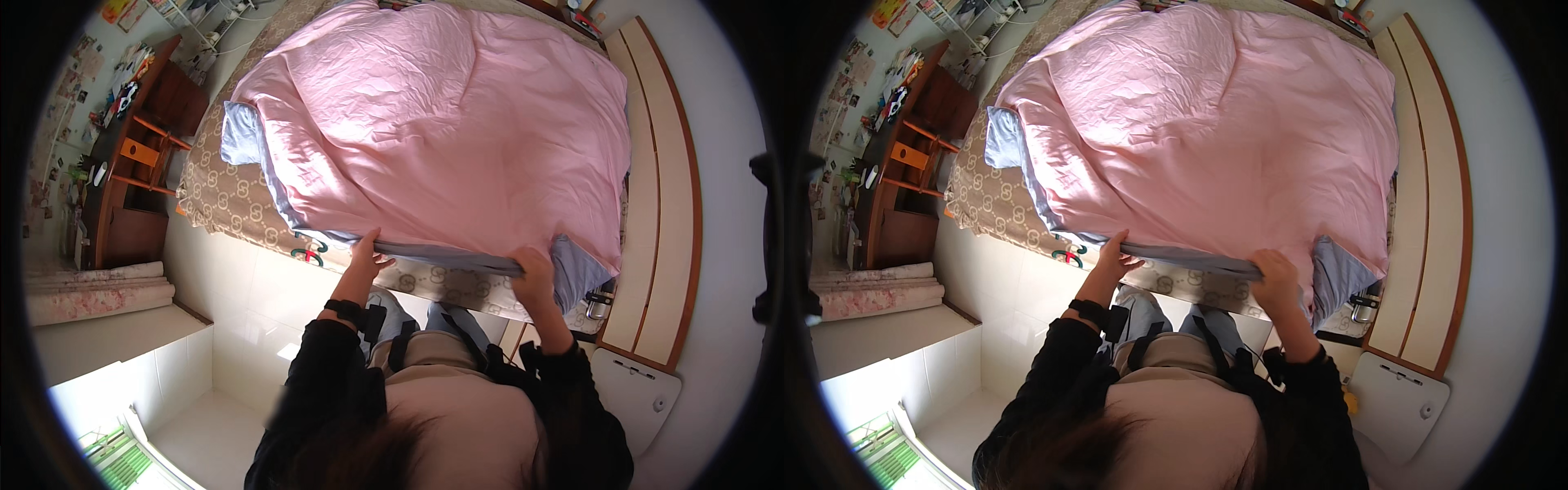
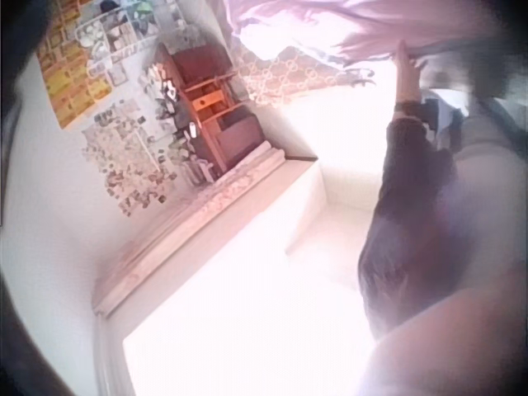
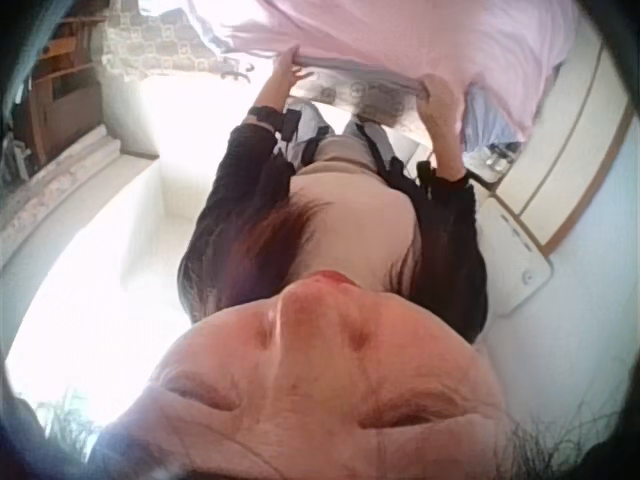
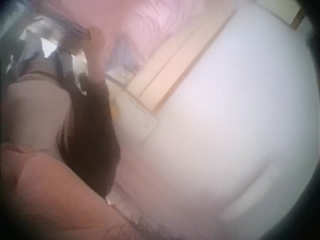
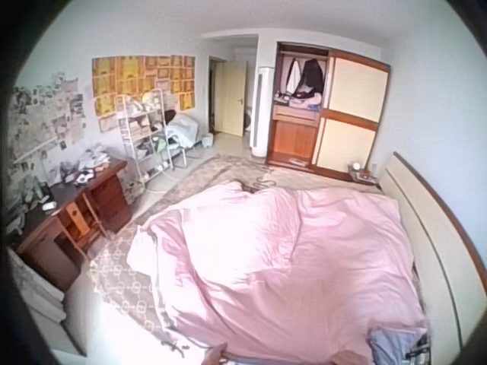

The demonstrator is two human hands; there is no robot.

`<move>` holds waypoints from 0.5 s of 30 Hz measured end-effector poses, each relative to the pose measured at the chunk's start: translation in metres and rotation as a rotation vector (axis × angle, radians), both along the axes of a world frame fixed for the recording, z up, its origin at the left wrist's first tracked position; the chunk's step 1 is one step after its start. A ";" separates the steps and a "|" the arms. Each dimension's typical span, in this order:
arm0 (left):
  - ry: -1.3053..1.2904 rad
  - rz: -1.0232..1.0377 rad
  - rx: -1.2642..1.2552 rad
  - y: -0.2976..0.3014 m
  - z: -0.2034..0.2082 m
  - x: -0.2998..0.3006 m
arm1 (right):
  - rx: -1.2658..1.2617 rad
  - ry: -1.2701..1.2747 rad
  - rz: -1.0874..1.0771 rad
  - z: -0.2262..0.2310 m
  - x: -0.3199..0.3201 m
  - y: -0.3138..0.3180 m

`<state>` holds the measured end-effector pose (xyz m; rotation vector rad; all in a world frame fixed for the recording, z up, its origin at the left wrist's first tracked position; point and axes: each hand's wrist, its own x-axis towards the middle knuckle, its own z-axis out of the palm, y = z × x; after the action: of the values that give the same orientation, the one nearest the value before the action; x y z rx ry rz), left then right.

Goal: The person uses a handheld steamer on a patterned bedsheet, then folds a pink and grey duvet into a compact rectangle on the bed. After folding, the person steams the bedsheet again and walks to a desk to pick up a snack wrapper and discard it in a bin.

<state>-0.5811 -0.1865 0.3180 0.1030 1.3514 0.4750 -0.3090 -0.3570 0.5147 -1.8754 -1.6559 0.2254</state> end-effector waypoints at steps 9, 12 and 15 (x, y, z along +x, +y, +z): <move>-0.184 0.220 0.117 0.163 -0.083 -0.094 | 0.035 -0.091 -0.603 0.051 0.037 -0.118; -0.359 0.042 0.230 0.162 -0.054 -0.085 | -0.115 -0.237 -0.787 -0.006 0.081 -0.155; -0.214 -0.311 0.349 0.141 -0.018 -0.110 | -0.540 -0.320 -0.851 -0.110 0.126 -0.171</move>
<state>-0.6911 -0.0457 0.2996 0.5282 1.0096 0.4397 -0.1831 -0.5283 0.4046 -2.9726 -0.8613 0.0038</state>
